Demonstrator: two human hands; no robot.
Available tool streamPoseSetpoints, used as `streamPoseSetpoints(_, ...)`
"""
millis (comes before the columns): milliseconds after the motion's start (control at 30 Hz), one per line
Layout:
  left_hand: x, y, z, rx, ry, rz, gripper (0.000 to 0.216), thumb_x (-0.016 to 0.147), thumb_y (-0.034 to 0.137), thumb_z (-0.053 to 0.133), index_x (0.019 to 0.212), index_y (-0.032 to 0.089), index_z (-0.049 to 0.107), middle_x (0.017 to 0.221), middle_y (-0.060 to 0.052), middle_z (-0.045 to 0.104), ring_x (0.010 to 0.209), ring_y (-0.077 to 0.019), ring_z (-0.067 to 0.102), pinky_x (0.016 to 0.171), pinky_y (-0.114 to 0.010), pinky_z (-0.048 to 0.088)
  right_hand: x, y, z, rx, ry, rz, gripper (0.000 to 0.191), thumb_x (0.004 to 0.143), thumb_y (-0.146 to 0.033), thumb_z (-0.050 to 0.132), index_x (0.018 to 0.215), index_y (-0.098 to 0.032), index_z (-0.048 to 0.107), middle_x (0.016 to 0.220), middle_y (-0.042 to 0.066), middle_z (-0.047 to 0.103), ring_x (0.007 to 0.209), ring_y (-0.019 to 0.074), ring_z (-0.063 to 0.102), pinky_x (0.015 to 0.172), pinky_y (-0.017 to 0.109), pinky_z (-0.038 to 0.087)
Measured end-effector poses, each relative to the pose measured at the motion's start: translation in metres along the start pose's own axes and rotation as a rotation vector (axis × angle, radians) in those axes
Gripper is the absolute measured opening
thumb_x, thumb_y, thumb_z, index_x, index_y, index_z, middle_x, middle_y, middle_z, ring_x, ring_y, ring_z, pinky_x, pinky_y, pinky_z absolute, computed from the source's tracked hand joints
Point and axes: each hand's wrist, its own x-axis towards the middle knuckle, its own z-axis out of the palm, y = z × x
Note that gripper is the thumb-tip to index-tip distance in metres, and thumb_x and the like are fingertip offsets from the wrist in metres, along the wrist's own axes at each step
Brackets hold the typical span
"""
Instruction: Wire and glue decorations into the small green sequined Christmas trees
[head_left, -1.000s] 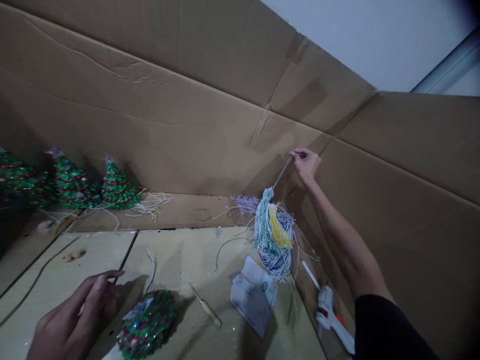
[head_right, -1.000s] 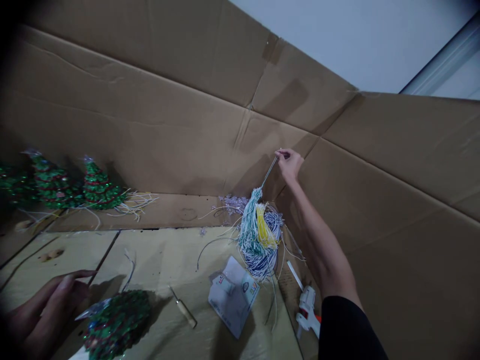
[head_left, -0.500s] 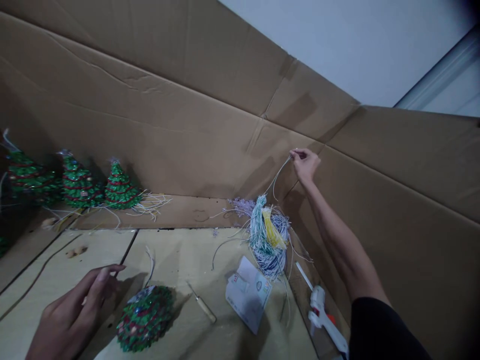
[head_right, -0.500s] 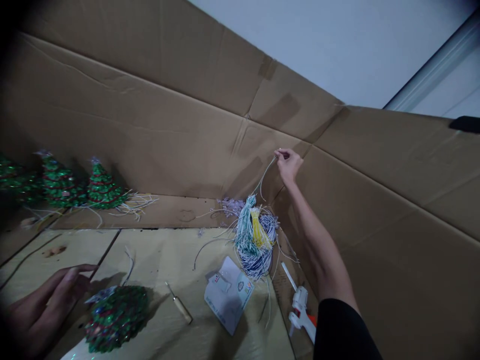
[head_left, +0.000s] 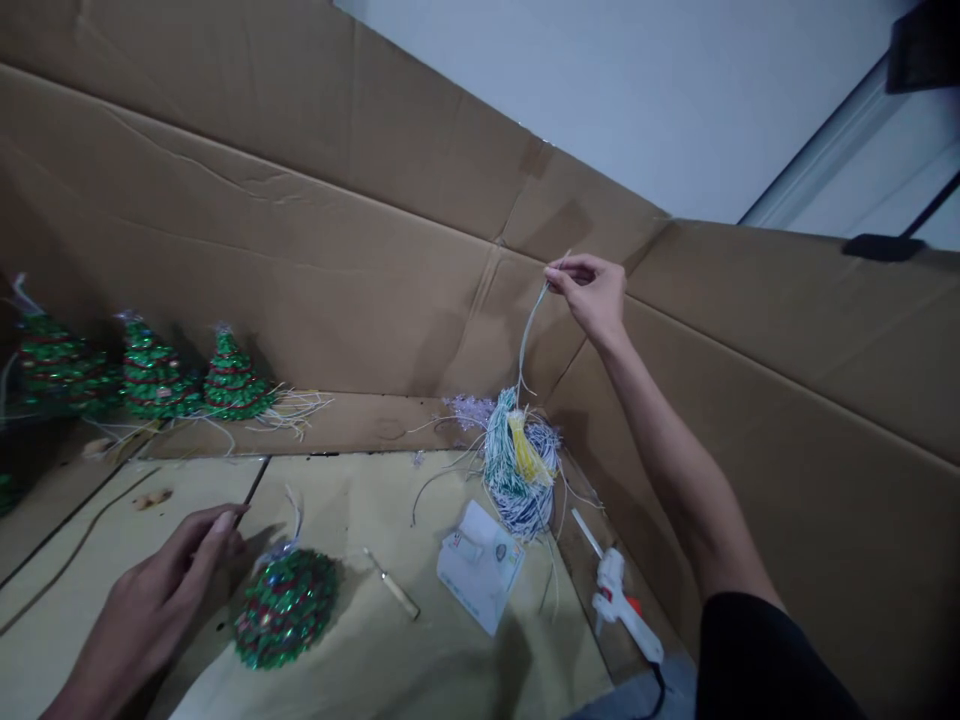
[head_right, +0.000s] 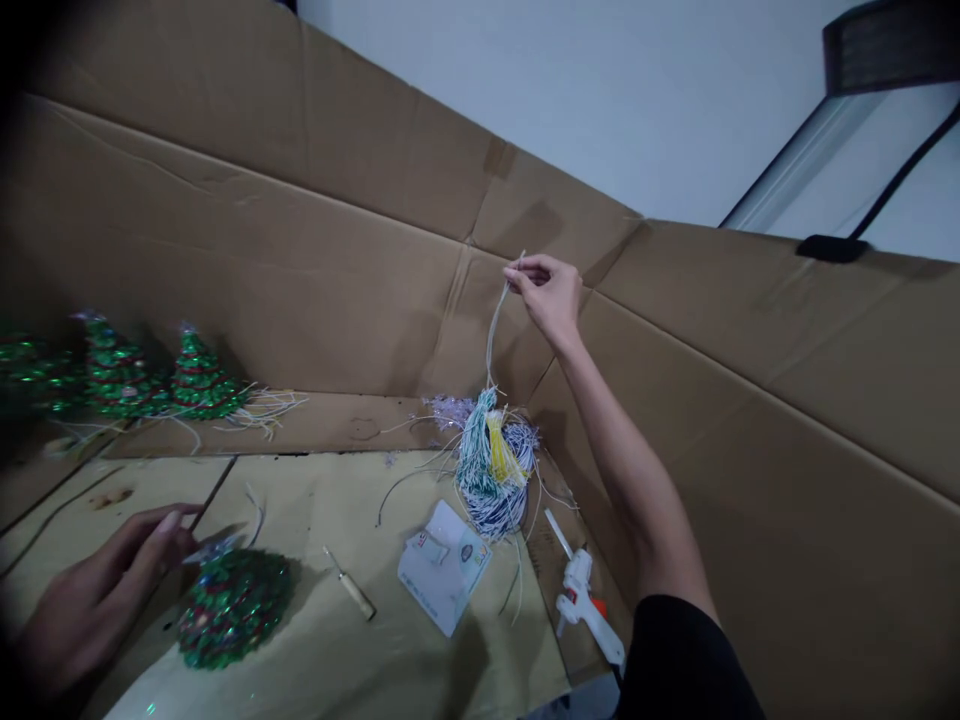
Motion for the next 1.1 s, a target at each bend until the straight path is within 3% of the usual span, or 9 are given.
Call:
streamPoseSetpoints(100,-0.001,0.029,-0.019,-0.206,-0.054,-0.05,0.042,0.107,0.061,0.055,0.133,0.031,0.069,0.105,0.004,0.083,0.101,-0.0243,0.08,0.089,-0.031,0.062,-0.013,-0.044,0.018,0.171,-0.068,-0.053,0.041,0.084,-0.059,0.093,0.097,-0.022,0.081,0.093,0.001,0.082,0.084,0.0163,0.079,0.084,0.032,0.071)
streamPoseSetpoints(200,-0.001,0.06,-0.043,-0.419,0.049,-0.017,0.045,0.108,0.055,0.058,0.136,0.02,0.066,0.103,-0.001,0.077,0.099,-0.0226,0.075,0.087,-0.031,0.061,-0.027,-0.09,0.041,0.327,-0.158,-0.018,0.047,0.08,-0.064,0.095,0.099,-0.023,0.081,0.092,0.001,0.081,0.087,0.0171,0.079,0.09,0.035,0.071)
streamPoseSetpoints(333,-0.007,0.118,-0.087,-0.386,0.204,0.161,0.04,0.111,0.049,0.06,0.132,0.017,0.074,0.107,-0.002,0.077,0.1,-0.0175,0.072,0.096,-0.031,0.059,-0.041,-0.152,0.077,0.516,-0.293,0.001,0.056,0.076,-0.071,0.095,0.102,-0.024,0.08,0.097,0.002,0.081,0.096,0.0209,0.079,0.102,0.043,0.069)
streamPoseSetpoints(500,-0.016,0.197,-0.141,-0.363,0.197,0.348,0.042,0.112,0.05,0.062,0.136,0.019,0.078,0.118,-0.003,0.084,0.112,-0.0189,0.076,0.104,-0.035,0.058,-0.059,-0.225,0.129,0.735,-0.459,-0.013,0.067,0.069,-0.08,0.093,0.105,-0.025,0.079,0.106,0.005,0.081,0.113,0.0268,0.078,0.112,0.05,0.065)
streamPoseSetpoints(600,-0.011,0.222,-0.159,-0.429,0.142,0.394,0.047,0.113,0.051,0.061,0.145,0.019,0.074,0.128,-0.007,0.084,0.121,-0.0224,0.077,0.11,-0.04,0.058,-0.069,-0.26,0.162,0.883,-0.533,-0.024,0.067,0.066,-0.08,0.095,0.102,-0.025,0.08,0.107,0.004,0.082,0.113,0.0269,0.078,0.11,0.05,0.066)
streamPoseSetpoints(700,-0.002,0.222,-0.17,-0.55,0.137,0.418,0.053,0.108,0.056,0.068,0.141,0.015,0.076,0.121,-0.012,0.085,0.117,-0.0268,0.08,0.104,-0.042,0.062,-0.078,-0.286,0.191,0.993,-0.604,-0.006,0.062,0.068,-0.075,0.096,0.103,-0.026,0.082,0.112,0.003,0.083,0.116,0.0263,0.077,0.111,0.051,0.065)
streamPoseSetpoints(833,0.0,0.199,-0.177,-0.721,0.159,0.364,0.049,0.101,0.056,0.078,0.124,0.013,0.079,0.11,-0.013,0.085,0.096,-0.0219,0.081,0.094,-0.038,0.065,-0.098,-0.305,0.223,1.113,-0.677,0.078,0.056,0.064,-0.066,0.102,0.1,-0.028,0.084,0.111,0.004,0.084,0.115,0.0265,0.077,0.108,0.052,0.066)
streamPoseSetpoints(967,-0.012,0.173,-0.179,-0.752,0.186,0.244,0.051,0.097,0.062,0.079,0.117,0.016,0.079,0.106,-0.01,0.084,0.089,-0.0187,0.078,0.088,-0.033,0.063,-0.128,-0.309,0.245,1.199,-0.773,0.237,0.053,0.058,-0.058,0.107,0.094,-0.025,0.085,0.097,0.004,0.085,0.091,0.0217,0.079,0.097,0.049,0.071)
streamPoseSetpoints(1100,-0.026,0.154,-0.172,-0.721,0.208,0.188,0.056,0.089,0.067,0.083,0.109,0.015,0.081,0.098,-0.009,0.083,0.087,-0.022,0.078,0.083,-0.034,0.064,-0.155,-0.303,0.258,1.22,-0.793,0.257,0.054,0.059,-0.058,0.106,0.094,-0.022,0.086,0.092,0.004,0.085,0.081,0.0193,0.079,0.089,0.044,0.073)
